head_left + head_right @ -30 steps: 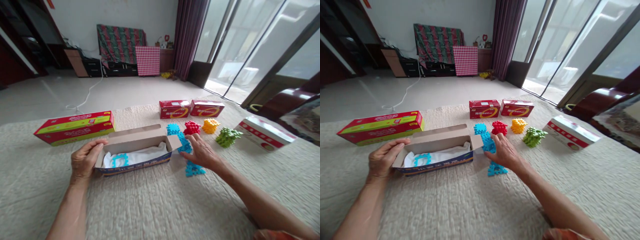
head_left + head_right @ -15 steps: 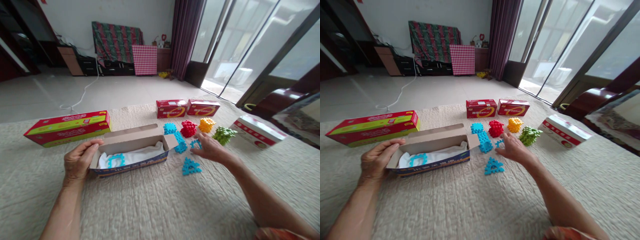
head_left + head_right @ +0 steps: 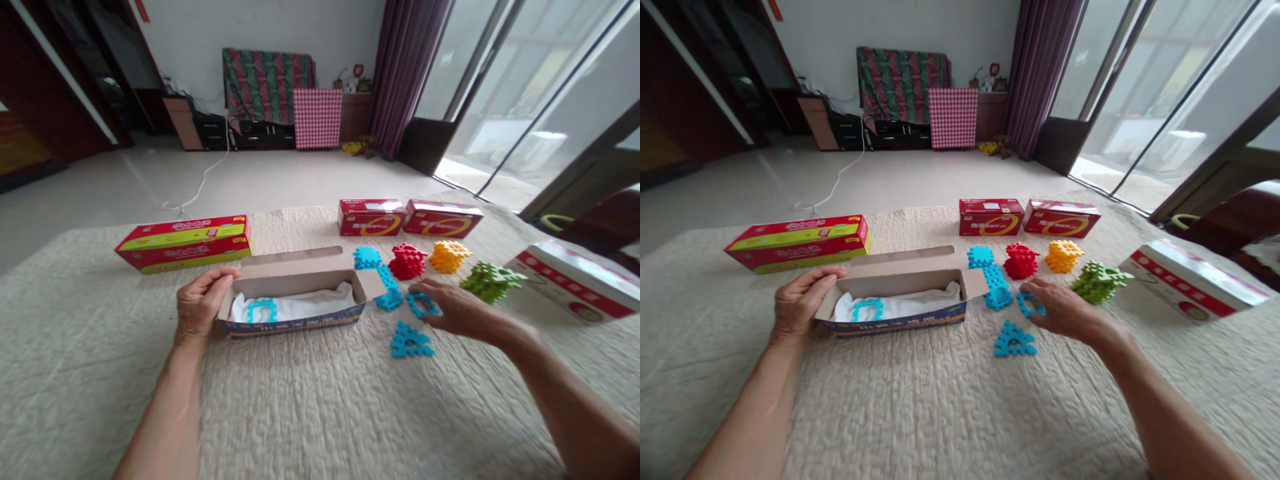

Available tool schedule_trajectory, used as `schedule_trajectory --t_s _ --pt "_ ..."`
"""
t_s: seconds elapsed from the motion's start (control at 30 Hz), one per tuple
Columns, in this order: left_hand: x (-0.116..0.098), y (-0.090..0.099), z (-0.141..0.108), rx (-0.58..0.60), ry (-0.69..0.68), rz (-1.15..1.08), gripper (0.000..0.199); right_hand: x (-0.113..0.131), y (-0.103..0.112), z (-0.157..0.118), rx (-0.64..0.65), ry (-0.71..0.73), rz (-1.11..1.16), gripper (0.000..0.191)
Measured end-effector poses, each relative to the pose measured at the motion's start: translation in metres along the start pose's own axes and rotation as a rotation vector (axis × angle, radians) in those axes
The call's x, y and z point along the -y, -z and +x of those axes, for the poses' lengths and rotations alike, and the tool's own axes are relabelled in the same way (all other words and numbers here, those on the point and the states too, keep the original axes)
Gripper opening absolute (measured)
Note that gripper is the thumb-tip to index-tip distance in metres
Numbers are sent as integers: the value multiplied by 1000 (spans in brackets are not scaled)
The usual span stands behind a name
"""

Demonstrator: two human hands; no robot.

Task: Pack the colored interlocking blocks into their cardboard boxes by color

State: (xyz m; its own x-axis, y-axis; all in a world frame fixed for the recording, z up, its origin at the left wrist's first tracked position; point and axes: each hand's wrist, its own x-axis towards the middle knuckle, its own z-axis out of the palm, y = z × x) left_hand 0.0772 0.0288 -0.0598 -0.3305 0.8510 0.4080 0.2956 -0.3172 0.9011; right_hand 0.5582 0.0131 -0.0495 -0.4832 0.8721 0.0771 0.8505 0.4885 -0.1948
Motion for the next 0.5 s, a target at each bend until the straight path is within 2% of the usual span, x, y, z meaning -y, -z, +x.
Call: schedule_trajectory --t_s 0.07,0.13,0.2,0.27,0.37,0.43,0.5 --pt "0 0 0 0 -1 -1 15 -2 7 -1 -64 -40 -67 42" --pt "0 0 0 0 -6 2 15 7 22 1 -182 -77 -126 43" --pt "1 0 1 3 -18 18 14 30 41 8 -316 -60 -119 47" --pt "1 0 1 6 -34 32 13 65 57 23 -370 28 -31 46" --pt "2 0 2 3 -44 35 14 126 64 54 -276 181 87 46" --pt "1 0 2 6 -47 37 15 160 59 77 -175 246 135 46" --pt "1 -1 2 7 -50 38 15 184 50 97 -91 268 138 45"
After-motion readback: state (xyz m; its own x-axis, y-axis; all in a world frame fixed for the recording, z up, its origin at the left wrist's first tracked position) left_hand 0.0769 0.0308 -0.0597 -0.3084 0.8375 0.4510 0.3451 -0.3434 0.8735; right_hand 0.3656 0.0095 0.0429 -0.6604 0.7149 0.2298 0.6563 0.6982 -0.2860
